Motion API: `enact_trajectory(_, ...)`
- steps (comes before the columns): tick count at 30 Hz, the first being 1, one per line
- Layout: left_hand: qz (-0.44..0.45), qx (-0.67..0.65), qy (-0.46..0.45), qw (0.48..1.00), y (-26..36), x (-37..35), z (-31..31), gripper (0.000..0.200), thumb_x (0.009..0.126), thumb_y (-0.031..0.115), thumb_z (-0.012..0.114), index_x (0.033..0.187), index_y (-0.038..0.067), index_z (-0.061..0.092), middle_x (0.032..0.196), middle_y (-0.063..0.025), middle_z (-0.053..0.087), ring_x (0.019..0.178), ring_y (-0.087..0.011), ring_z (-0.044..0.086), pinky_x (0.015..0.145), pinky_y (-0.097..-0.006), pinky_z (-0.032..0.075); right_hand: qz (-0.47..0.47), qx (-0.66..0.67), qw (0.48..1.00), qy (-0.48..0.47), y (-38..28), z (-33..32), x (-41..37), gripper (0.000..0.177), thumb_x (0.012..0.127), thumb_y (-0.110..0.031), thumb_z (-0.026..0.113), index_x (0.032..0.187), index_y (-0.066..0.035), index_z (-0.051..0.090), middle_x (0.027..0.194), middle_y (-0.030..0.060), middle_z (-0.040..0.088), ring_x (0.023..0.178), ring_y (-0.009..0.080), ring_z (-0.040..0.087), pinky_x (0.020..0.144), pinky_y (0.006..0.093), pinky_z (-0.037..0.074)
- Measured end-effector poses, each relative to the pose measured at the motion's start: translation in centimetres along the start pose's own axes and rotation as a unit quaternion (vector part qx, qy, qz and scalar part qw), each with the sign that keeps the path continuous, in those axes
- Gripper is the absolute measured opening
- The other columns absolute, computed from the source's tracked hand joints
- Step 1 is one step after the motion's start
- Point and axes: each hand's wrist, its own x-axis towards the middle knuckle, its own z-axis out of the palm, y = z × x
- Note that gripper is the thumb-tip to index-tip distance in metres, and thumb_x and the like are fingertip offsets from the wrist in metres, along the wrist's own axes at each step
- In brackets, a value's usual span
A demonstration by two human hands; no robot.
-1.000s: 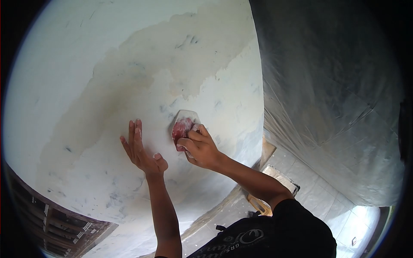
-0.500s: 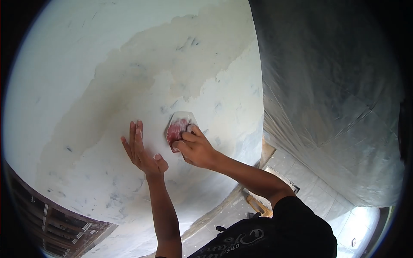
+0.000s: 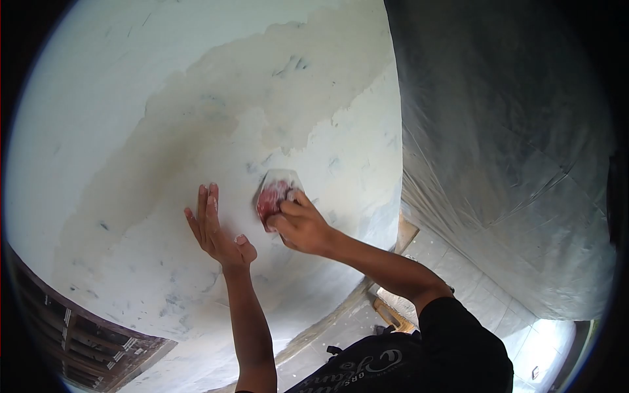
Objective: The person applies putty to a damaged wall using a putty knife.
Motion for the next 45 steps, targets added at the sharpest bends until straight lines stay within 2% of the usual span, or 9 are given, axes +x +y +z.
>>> enact_trajectory(5,0.001,0.003,-0.001,1.0,0.2,0.1,0.0,0.062,0.104,0.044,0.018,0.143,0.002,0.04,0.131,-0.0209,0.061,0.13,-0.0354,0.053,0.119,-0.052,0.014,0.04,-0.059,0.992,0.105,4.0,-3.6,4.0,0.035,0.057,0.011,0.066,0.084,-0.009,0.054,0.078,0.0002,0.059,0.069,0.0226,0.05,0.072,0.0386,0.036)
enact_trajectory(9,-0.004,0.001,0.002,1.0,0.3,0.1,0.0,0.061,0.104,0.044,0.018,0.142,0.002,0.04,0.131,-0.0206,0.061,0.131,-0.035,0.053,0.119,-0.0522,0.015,0.089,-0.085,0.985,0.12,8.7,-3.8,7.2,0.041,0.061,0.014,0.064,0.094,-0.008,0.052,0.072,0.0023,0.053,0.062,0.0224,0.049,0.074,0.0384,0.035)
enact_trajectory(17,0.001,-0.008,0.002,1.0,0.2,0.1,-0.1,0.061,0.104,0.044,0.019,0.143,0.002,0.04,0.132,-0.0202,0.061,0.131,-0.0351,0.053,0.119,-0.0522,0.014,0.023,0.006,0.999,0.043,-0.6,-1.0,2.1,0.02,0.064,0.004,0.068,0.077,-0.01,0.061,0.073,0.0018,0.057,0.069,0.0199,0.05,0.073,0.0376,0.038)
enact_trajectory(20,0.0,0.002,0.002,1.0,0.2,0.0,0.0,0.061,0.104,0.044,0.018,0.143,0.002,0.04,0.132,-0.0204,0.061,0.13,-0.0355,0.053,0.119,-0.0517,0.014,0.019,-0.059,0.99,0.125,3.8,-3.4,6.5,0.041,0.056,0.015,0.064,0.086,-0.009,0.05,0.071,-0.0003,0.057,0.06,0.0181,0.046,0.071,0.038,0.033)
enact_trajectory(23,0.001,0.007,0.004,1.0,0.2,0.1,0.1,0.061,0.104,0.043,0.017,0.143,0.002,0.04,0.131,-0.0208,0.061,0.13,-0.0355,0.053,0.119,-0.0511,0.014,0.041,-0.099,0.982,0.156,6.5,-3.2,9.3,0.039,0.058,0.014,0.064,0.087,-0.009,0.051,0.073,0.0,0.056,0.061,0.0193,0.047,0.074,0.0371,0.032)
enact_trajectory(31,-0.003,-0.018,0.009,1.0,0.0,0.0,-0.1,0.062,0.104,0.042,0.016,0.144,0.001,0.039,0.131,-0.0214,0.061,0.13,-0.0355,0.054,0.119,-0.0506,0.015,-0.009,-0.024,0.999,0.046,0.6,-1.3,3.8,0.023,0.064,0.007,0.066,0.079,-0.009,0.059,0.069,0.0018,0.055,0.07,0.0202,0.048,0.072,0.0375,0.036)
enact_trajectory(35,-0.002,-0.01,0.008,1.0,0.1,0.0,0.0,0.063,0.103,0.044,0.015,0.144,0.001,0.039,0.131,-0.0214,0.061,0.13,-0.0355,0.053,0.119,-0.0502,0.015,0.007,-0.074,0.991,0.113,4.9,-4.4,6.0,0.038,0.056,0.015,0.063,0.083,-0.009,0.05,0.069,0.0012,0.051,0.061,0.023,0.045,0.07,0.0368,0.034)
enact_trajectory(40,-0.003,-0.011,0.009,1.0,0.1,0.0,0.0,0.063,0.103,0.044,0.016,0.144,0.002,0.039,0.132,-0.0206,0.061,0.13,-0.0355,0.053,0.119,-0.0504,0.015,0.016,-0.085,0.995,0.051,7.4,-3.4,6.6,0.036,0.062,0.012,0.066,0.088,-0.009,0.054,0.072,0.0018,0.053,0.068,0.0235,0.049,0.074,0.0377,0.035)
enact_trajectory(45,-0.002,-0.009,0.005,1.0,0.1,-0.1,-0.1,0.061,0.103,0.043,0.017,0.144,0.002,0.04,0.132,-0.0203,0.061,0.13,-0.0356,0.053,0.119,-0.051,0.015,-0.071,-0.037,0.995,-0.051,-0.5,-1.2,0.8,0.017,0.068,0.005,0.063,0.074,-0.011,0.06,0.072,0.0016,0.053,0.072,0.0187,0.05,0.079,0.0399,0.042)
